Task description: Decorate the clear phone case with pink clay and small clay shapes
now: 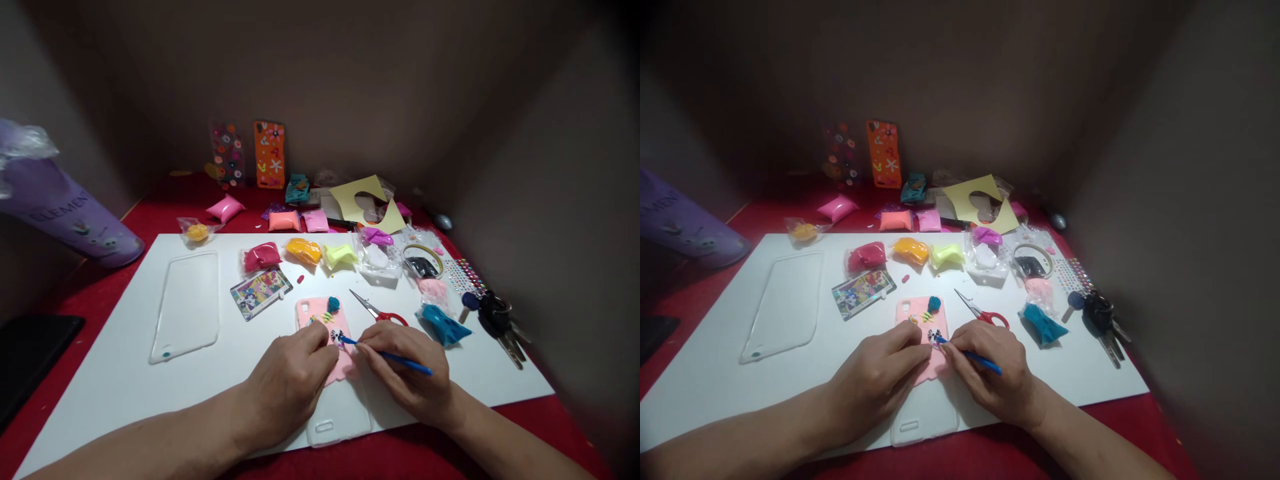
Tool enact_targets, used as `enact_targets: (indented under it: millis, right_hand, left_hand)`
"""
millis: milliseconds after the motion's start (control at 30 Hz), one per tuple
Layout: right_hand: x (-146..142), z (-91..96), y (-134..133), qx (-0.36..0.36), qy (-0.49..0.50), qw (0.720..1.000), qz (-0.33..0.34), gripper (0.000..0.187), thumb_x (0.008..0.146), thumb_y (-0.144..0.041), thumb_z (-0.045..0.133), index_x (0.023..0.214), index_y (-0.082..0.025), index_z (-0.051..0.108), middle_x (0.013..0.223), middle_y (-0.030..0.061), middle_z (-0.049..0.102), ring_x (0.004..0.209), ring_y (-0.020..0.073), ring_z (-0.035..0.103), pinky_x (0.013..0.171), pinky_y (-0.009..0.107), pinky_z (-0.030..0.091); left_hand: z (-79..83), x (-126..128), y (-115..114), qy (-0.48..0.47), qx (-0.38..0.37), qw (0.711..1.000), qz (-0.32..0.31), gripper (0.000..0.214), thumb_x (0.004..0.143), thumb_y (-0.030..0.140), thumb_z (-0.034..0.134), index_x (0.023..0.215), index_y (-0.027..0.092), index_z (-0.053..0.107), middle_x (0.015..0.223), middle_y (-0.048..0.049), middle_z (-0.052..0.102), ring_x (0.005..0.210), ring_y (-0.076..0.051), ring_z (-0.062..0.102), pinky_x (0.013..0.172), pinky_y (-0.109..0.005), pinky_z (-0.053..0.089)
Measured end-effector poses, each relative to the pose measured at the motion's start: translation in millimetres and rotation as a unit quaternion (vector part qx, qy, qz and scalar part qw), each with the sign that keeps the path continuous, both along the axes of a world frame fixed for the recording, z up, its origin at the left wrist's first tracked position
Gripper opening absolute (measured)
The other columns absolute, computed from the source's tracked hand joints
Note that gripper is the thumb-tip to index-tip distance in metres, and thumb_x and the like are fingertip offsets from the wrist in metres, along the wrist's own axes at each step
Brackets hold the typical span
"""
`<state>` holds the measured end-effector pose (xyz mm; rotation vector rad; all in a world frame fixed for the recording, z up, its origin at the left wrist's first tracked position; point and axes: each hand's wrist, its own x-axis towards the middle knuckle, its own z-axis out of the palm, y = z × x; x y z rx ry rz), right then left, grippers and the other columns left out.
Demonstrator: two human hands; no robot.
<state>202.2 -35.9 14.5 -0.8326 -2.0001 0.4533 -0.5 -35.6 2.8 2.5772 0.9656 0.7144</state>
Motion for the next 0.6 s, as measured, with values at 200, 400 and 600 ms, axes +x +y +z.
enact_targets:
  millis: [200, 400, 600]
  right_hand:
    - [-0.4, -2.4, 0.5, -0.002, -0.003, 1.000, 0.002, 0.015, 0.081, -0.003, 0.057, 0.085, -0.016, 0.062, 0.071, 0.0058, 0.066, 0.064, 0.0152, 0.062, 0.056, 0.027, 0.051]
    - [-0.8, 1.5, 0.2, 0.014, -0.001, 1.000, -0.013, 0.015, 0.080, -0.003, 0.057, 0.085, -0.016, 0.062, 0.070, 0.0056, 0.066, 0.063, 0.0153, 0.063, 0.055, 0.026, 0.050]
    - [-0.5, 4.2, 0.2, 0.018, -0.016, 0.999, -0.031, 0.013, 0.082, -0.005, 0.056, 0.081, -0.017, 0.061, 0.067, 0.0046, 0.066, 0.060, 0.0149, 0.062, 0.052, 0.026, 0.049]
  left_hand:
    - [-0.3, -1.0, -0.3, -0.003, 0.002, 1.000, 0.001, 0.023, 0.086, 0.007, 0.039, 0.073, 0.013, 0.057, 0.072, -0.0028, 0.046, 0.058, -0.012, 0.038, 0.049, -0.024, 0.036]
    - [0.1, -0.9, 0.1, 0.002, -0.006, 1.000, 0.000, 0.022, 0.085, 0.006, 0.041, 0.072, 0.013, 0.056, 0.072, -0.0027, 0.045, 0.058, -0.012, 0.037, 0.049, -0.025, 0.034]
    - [-1.3, -0.4, 0.4, 0.004, -0.002, 1.000, -0.002, 0.022, 0.085, 0.006, 0.040, 0.073, 0.013, 0.057, 0.072, -0.0030, 0.046, 0.058, -0.012, 0.037, 0.049, -0.025, 0.034]
